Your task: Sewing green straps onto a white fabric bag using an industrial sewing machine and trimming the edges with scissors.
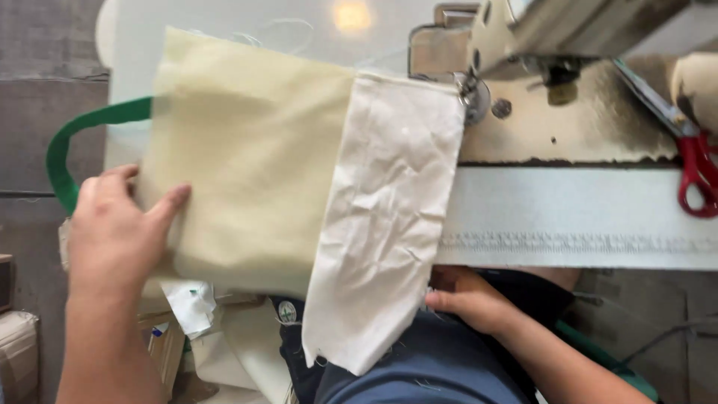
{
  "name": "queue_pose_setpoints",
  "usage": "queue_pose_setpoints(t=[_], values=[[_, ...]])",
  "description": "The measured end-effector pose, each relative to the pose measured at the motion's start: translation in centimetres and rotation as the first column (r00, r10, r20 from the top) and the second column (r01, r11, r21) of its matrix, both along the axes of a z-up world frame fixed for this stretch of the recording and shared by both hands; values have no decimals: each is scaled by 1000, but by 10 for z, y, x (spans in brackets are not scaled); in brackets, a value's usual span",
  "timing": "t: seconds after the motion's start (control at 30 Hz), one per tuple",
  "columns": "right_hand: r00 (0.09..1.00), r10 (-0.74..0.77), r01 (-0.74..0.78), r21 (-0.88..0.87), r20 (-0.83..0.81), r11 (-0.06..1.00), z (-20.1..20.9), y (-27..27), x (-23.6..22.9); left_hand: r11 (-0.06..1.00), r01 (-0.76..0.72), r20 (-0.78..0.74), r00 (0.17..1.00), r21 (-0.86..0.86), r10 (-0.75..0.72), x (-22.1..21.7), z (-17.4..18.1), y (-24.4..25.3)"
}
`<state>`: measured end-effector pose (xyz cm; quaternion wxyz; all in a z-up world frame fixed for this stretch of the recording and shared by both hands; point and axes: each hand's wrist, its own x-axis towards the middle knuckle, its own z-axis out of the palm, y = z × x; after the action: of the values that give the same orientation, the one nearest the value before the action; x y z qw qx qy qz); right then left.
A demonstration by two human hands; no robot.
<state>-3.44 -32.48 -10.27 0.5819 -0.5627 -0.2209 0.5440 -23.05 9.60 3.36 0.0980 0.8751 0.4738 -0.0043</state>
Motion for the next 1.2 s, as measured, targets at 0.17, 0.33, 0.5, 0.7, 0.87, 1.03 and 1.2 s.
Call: queue_pose_setpoints(t=[0.17,0.33,0.5,0.7,0.87,1.03,1.2], values=[[982,-185,184,-40,-28,982,-3,-5,-26,946,-222,11,973,-236,231,-4,16,-20],[956,-283,293,-158,83,943,21,-14,-36,942,-223,-56,975,-252,216,-19,16,-23],[930,-367,368,-170,38,914,28,-5,-43,783,386,143,849,488,-508,17,-9,-90],[895,-438,446,-172,82,879,40,-3,-47,582,768,423,449,268,-787,142,-13,-195],[895,-433,446,-169,109,879,31,-6,-45,686,725,181,683,-57,-707,171,-29,-187],[875,-481,483,-46,44,874,19,-7,-47,677,726,298,677,-121,-673,166,-36,-176],[882,-463,471,-103,92,876,34,-9,-46,529,808,322,444,258,-836,185,-43,-164]])
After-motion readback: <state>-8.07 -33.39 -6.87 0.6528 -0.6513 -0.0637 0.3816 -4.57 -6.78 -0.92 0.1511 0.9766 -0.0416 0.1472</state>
